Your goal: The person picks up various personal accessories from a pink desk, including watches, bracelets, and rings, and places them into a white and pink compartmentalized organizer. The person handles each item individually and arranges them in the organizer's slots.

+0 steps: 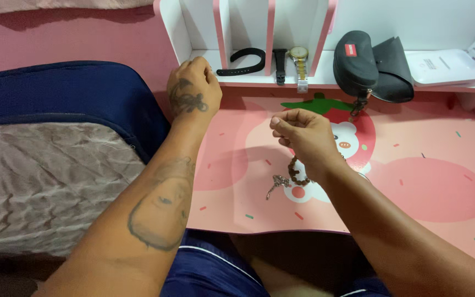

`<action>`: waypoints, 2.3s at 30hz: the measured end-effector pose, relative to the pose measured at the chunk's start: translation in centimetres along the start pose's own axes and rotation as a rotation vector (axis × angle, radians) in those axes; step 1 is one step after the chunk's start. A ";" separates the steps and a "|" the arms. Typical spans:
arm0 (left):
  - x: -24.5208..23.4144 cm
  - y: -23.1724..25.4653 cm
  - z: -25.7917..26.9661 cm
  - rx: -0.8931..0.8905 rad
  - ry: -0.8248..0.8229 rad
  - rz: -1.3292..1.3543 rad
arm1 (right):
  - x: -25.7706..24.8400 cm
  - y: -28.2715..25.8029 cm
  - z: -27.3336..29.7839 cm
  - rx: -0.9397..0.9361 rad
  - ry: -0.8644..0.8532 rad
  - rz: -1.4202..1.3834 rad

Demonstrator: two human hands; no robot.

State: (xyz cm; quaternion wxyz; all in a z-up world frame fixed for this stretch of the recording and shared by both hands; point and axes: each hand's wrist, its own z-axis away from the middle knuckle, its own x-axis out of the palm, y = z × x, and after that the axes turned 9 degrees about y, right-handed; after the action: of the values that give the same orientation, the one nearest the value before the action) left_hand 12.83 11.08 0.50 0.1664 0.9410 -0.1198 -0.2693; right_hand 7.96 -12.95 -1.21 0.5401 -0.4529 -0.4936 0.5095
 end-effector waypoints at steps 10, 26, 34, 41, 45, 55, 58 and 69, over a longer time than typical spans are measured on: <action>1.2 -0.8 -0.4 -0.092 -0.130 0.011 | 1.4 0.0 -0.4 0.040 -0.008 0.083; 2.4 -1.9 -1.4 -0.124 -0.108 0.030 | 1.4 0.3 -0.2 0.068 -0.004 0.080; 0.9 -2.4 -1.4 -0.037 -0.187 -0.096 | 2.0 -0.1 -0.5 0.051 -0.003 0.102; 0.0 -2.3 -1.3 -0.057 -0.176 -0.063 | 2.5 -0.3 -1.1 0.026 -0.036 0.082; -0.8 -1.6 0.2 0.071 -0.133 -0.005 | 2.5 -0.4 -1.0 0.042 -0.022 0.097; -1.7 -0.9 1.1 0.073 -0.224 -0.080 | 1.7 -0.8 0.0 0.028 0.022 0.118; -1.6 -0.9 0.9 0.086 -0.223 -0.068 | 1.1 -0.7 0.0 -0.002 0.024 0.116; -2.5 1.1 4.3 0.143 -0.151 0.150 | -3.2 -0.7 -0.7 -0.162 0.116 0.130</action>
State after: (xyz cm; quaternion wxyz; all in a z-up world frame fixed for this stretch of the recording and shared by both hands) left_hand 8.30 9.75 -1.34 0.1090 0.9158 -0.2210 -0.3171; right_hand 8.73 -16.14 -0.77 0.4951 -0.5548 -0.4708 0.4748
